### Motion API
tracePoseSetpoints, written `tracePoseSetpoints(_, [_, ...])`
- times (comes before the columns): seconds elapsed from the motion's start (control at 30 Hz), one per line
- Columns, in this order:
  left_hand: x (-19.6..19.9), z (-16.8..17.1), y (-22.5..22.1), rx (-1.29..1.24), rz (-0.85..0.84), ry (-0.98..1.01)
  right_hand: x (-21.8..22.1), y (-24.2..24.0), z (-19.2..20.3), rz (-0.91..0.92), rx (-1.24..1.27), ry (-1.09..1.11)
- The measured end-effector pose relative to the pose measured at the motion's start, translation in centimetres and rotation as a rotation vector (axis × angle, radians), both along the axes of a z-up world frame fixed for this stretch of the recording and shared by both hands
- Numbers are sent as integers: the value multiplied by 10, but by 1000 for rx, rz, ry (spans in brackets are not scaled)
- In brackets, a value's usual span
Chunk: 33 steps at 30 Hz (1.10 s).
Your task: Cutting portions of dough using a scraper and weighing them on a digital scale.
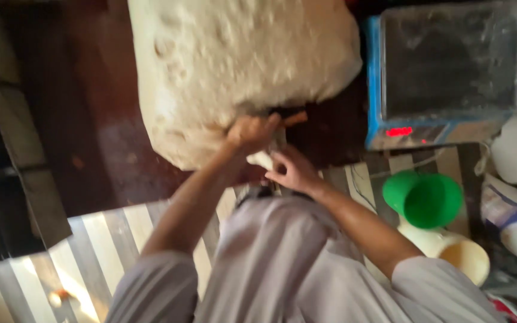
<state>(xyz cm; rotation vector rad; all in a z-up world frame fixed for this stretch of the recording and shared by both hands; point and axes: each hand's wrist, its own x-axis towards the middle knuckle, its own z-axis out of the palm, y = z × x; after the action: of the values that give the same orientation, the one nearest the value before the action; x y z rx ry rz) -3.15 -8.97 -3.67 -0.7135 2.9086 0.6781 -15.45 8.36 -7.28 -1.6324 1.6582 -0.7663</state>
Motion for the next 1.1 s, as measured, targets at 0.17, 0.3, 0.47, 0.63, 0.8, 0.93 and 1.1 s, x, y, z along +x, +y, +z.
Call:
tracePoseSetpoints(0.17, [49, 16, 10, 175, 294, 252, -20, -9, -1, -121, -337, 228])
tracePoseSetpoints(0.3, [101, 59, 28, 276, 802, 157, 13, -51, 53, 0, -271, 105])
tracePoseSetpoints(0.47, [111, 82, 69, 208, 879, 379, 27, -71, 9, -8, 20, 456])
tracePoseSetpoints(0.63, [61, 74, 89, 292, 694, 235, 11, -47, 25, 66, 403, 312])
tracePoseSetpoints(0.8, [-5, -2, 71, 260, 504, -66, -11, -19, 42, 20, 618, 142])
tracePoseSetpoints(0.93, [-9, -7, 55, 210, 431, -7, -69, 13, 33, -162, 284, 68])
tracePoseSetpoints(1.1, [21, 24, 68, 174, 499, 402, -131, 34, 135, -521, -416, 55])
